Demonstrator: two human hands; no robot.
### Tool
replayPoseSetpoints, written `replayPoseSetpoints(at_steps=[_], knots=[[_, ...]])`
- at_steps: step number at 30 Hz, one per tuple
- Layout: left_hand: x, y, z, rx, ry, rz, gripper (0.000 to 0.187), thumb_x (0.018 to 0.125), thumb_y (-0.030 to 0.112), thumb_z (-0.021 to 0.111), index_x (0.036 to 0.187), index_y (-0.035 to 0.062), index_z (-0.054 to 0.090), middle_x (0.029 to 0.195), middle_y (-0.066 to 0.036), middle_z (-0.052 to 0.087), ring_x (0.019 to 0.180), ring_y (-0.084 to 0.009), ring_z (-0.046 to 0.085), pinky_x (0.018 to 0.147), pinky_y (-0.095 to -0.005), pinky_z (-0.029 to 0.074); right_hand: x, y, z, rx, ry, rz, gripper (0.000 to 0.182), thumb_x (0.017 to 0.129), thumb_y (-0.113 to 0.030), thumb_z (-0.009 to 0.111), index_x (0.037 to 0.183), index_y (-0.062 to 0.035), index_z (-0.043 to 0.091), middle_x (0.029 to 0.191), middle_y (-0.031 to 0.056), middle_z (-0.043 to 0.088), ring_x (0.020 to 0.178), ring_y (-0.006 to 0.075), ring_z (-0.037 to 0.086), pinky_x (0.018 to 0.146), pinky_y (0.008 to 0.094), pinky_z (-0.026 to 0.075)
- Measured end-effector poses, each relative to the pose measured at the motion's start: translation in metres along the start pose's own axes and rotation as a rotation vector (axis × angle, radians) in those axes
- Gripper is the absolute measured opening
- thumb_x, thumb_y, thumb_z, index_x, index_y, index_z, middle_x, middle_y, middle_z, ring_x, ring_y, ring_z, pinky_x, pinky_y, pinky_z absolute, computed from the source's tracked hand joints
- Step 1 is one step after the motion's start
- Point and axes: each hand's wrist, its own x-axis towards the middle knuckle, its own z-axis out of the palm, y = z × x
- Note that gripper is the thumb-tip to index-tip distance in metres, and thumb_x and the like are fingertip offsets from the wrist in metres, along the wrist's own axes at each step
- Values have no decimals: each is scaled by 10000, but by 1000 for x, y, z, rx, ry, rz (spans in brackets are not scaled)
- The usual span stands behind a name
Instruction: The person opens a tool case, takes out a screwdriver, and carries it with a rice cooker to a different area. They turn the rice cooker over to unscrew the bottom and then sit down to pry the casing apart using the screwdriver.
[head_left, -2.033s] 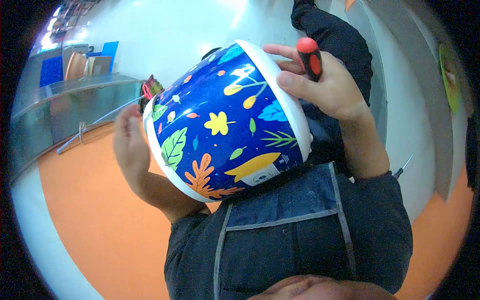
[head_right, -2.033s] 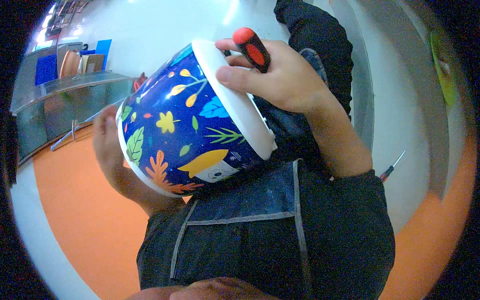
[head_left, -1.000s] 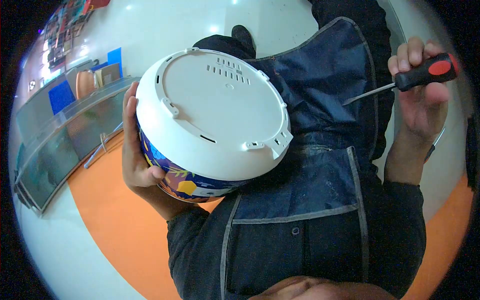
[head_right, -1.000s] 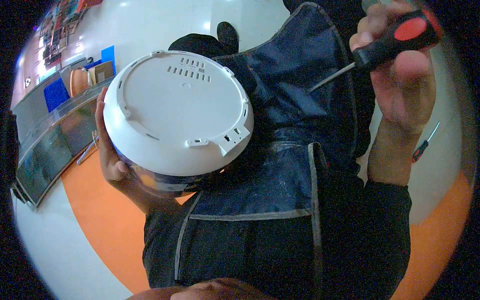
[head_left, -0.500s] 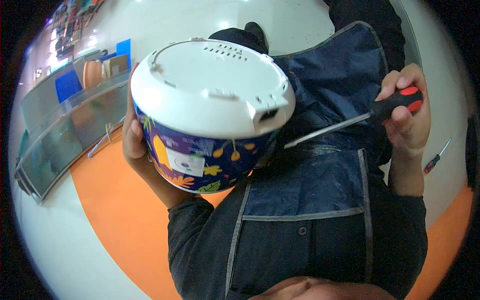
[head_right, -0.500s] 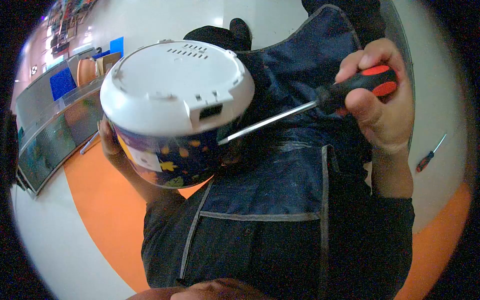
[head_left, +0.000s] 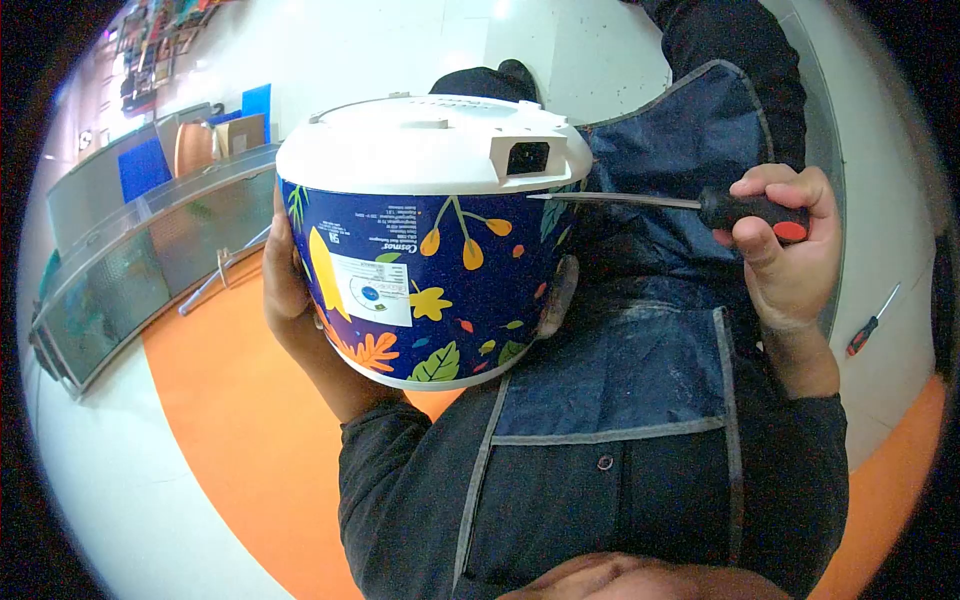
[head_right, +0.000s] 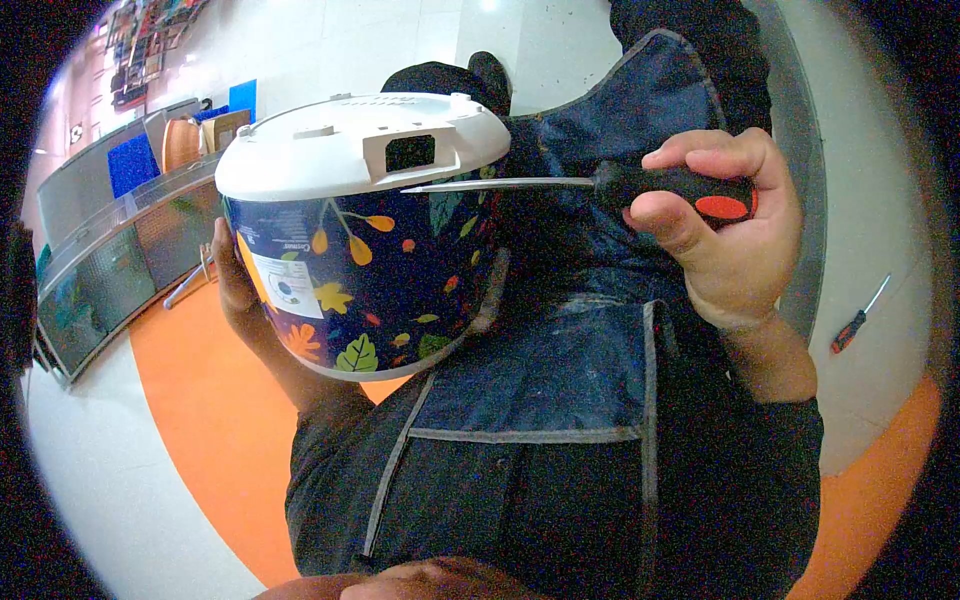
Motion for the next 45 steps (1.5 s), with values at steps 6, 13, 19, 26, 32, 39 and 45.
replayPoseSetpoints(at_steps=[6,13,19,26,32,39,45], knots=[[2,0,1,7,3,9,1064,808,553,668,1556,-53,215,1561,-273,338,1436,-352,388,1175,-452,317,3,-12,-5,-422,-228,-320,413,727,-149,905,969,-72,579,1001,135,681,917,258,667,794,346,531],[5,2,1,21,-4,23,992,840,514,642,1549,-51,239,1553,-277,350,1427,-357,400,1171,-457,327,6,-25,3,-598,-481,-65,335,906,-160,710,1201,-15,645,1066,157,687,949,308,679,839,363,529],[10,7,-3,12,-23,27,931,866,481,619,1542,-49,259,1546,-281,360,1420,-361,410,1167,-462,335,5,-29,-5,-484,-450,38,301,973,-190,616,1199,9,632,1138,178,687,1053,315,687,925,361,517],[13,8,7,47,28,51,860,898,442,593,1534,-47,283,1537,-286,372,1412,-365,423,1163,-467,345,15,-3,8,-147,-472,316,308,1026,-201,558,1258,-1,518,1122,162,668,1050,254,673,892,378,529],[2,3,36,211,181,49,801,925,409,570,1528,-45,303,1530,-290,382,1404,-369,433,1159,-472,354,55,64,76,-101,-489,223,322,1051,-249,534,1250,-9,452,1142,194,639,1081,283,649,925,398,506],[2,6,41,253,219,20,732,956,370,544,1520,-43,327,1522,-294,393,1396,-374,445,1155,-477,364,41,23,96,-178,-348,111,301,1003,-227,599,1167,7,504,1032,235,653,1027,352,667,890,426,505],[15,4,49,336,240,-38,674,983,337,521,1514,-41,347,1515,-298,403,1389,-378,456,1152,-482,373,8,-39,39,-116,-465,253,288,1002,-186,601,1192,3,498,1046,220,654,1028,354,668,894,415,505]])
